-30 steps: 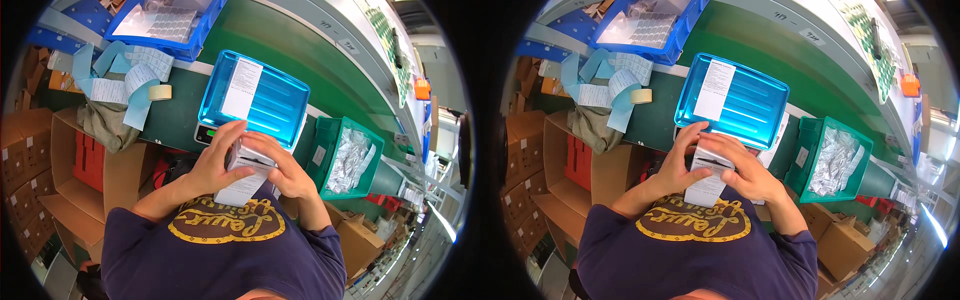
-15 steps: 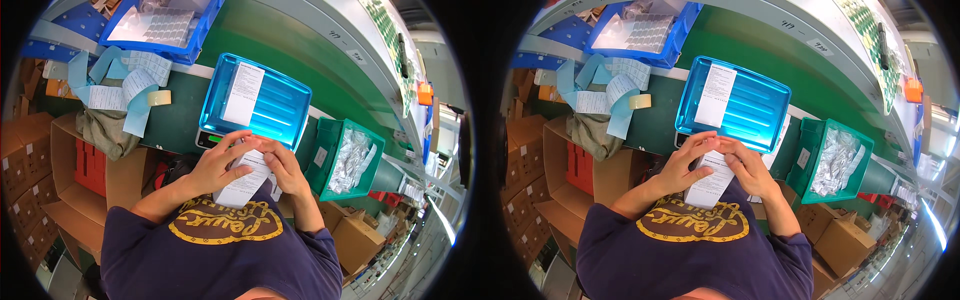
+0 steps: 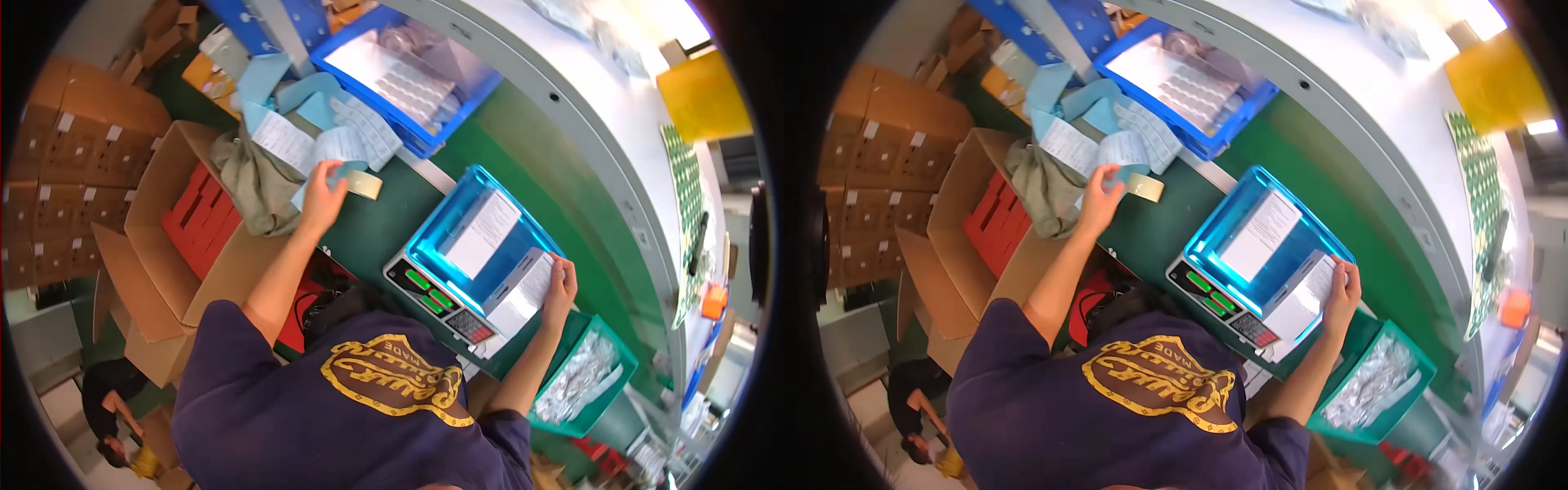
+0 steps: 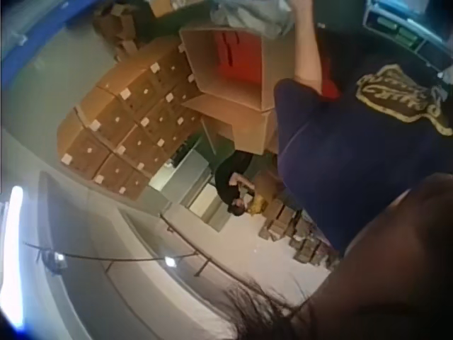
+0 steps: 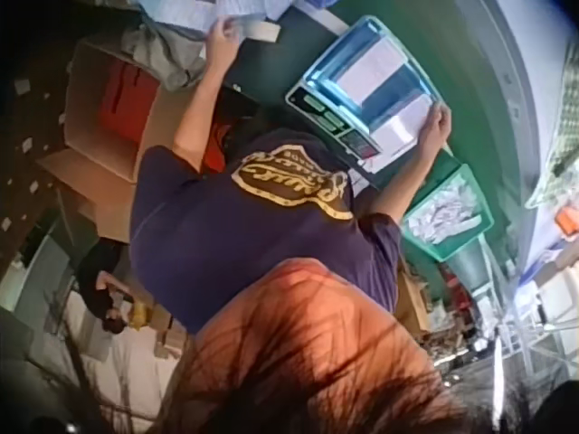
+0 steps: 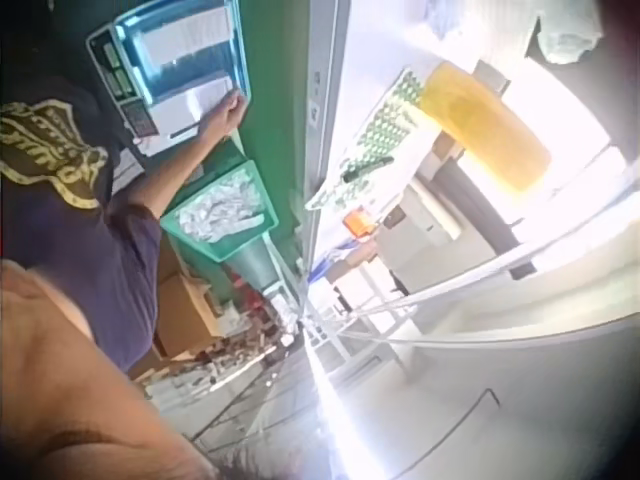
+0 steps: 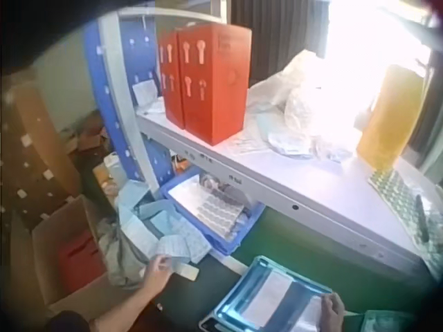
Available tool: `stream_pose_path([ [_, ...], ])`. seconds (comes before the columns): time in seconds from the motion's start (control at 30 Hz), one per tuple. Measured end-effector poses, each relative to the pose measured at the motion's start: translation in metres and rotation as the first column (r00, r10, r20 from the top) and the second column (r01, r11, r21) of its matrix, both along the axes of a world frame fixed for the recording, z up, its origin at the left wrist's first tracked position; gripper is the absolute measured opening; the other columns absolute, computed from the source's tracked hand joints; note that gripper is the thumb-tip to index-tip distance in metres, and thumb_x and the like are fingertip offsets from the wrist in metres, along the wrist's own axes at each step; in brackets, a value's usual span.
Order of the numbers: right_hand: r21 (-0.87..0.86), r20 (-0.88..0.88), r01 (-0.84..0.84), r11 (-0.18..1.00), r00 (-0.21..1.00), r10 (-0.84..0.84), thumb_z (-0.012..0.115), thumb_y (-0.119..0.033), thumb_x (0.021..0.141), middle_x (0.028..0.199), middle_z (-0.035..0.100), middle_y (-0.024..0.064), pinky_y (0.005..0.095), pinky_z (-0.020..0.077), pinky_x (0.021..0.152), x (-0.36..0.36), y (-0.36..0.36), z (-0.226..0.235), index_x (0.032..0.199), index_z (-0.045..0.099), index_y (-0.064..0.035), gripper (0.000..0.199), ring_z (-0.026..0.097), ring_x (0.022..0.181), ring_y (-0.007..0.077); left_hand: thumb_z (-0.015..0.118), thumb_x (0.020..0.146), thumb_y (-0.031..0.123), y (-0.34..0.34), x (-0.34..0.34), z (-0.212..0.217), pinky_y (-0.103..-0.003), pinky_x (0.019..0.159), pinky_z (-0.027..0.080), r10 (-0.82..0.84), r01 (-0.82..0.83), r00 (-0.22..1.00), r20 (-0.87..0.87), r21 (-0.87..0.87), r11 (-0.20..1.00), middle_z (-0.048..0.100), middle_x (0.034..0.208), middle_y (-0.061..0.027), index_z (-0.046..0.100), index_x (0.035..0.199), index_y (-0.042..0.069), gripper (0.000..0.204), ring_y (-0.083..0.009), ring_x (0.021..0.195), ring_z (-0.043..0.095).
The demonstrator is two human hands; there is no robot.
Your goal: Packaging small items into individual white boxes and then organizing them into larger shipping cartons.
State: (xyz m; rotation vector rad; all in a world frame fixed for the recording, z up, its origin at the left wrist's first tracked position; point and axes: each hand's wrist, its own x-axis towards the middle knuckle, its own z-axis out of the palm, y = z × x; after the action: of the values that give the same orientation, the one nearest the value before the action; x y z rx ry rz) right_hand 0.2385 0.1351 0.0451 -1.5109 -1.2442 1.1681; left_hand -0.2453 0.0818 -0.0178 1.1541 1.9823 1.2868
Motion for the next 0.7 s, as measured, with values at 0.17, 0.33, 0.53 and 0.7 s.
stream_pose_path([
  [0.17,0.278,0.136,0.168,0.946,0.968,-0.211,0.052,-0.01,0.098,0.119,0.061,0.0125,0.0324,0.0411,0.1,-0.038,0.048,-0.055,0.11,0.057,0.0018,0.018,0.056,0.111,0.0186,0.066,0.087,0.021,0.053,-0.072,-0.006,-0.036,0.087,0.047,0.01,-0.035,0.874,-0.485,-0.042,0.998,0.062,0.109,-0.0122,0.06,0.114,0.007,0.031,-0.0299,0.1,0.059],
  [0.33,0.479,0.043,0.365,0.798,0.898,-0.437,0.052,-0.004,0.096,0.118,0.058,0.0125,0.032,0.0416,0.099,-0.074,0.014,-0.014,0.113,0.055,0.0032,0.019,0.055,0.112,0.0206,0.07,0.084,0.03,0.127,-0.112,-0.006,-0.04,0.086,0.049,0.149,-0.189,0.91,-0.387,-0.068,0.98,0.066,0.112,-0.014,0.063,0.113,0.007,0.038,-0.0318,0.1,0.063],
  [0.53,0.427,0.091,0.227,0.875,0.952,-0.292,0.053,-0.001,0.095,0.114,0.058,0.0112,0.0314,0.0423,0.097,-0.077,-0.05,0.019,0.113,0.053,0.0033,0.019,0.055,0.108,0.0192,0.075,0.078,0.033,0.179,-0.12,-0.051,-0.039,0.087,0.049,0.096,-0.292,0.886,-0.454,-0.384,0.876,0.068,0.109,-0.0172,0.064,0.112,0.006,0.045,-0.0324,0.103,0.064],
  [0.7,0.517,0.024,0.285,0.807,0.938,-0.346,0.055,0.001,0.092,0.112,0.058,0.01,0.03,0.0433,0.095,-0.082,-0.07,0.047,0.115,0.054,0.002,0.022,0.056,0.104,0.0181,0.081,0.074,0.025,0.147,-0.1,0.027,-0.039,0.085,0.05,0.316,-0.279,0.931,-0.182,0.204,0.938,0.06,0.116,-0.0192,0.055,0.121,0.003,0.058,-0.032,0.104,0.062],
])
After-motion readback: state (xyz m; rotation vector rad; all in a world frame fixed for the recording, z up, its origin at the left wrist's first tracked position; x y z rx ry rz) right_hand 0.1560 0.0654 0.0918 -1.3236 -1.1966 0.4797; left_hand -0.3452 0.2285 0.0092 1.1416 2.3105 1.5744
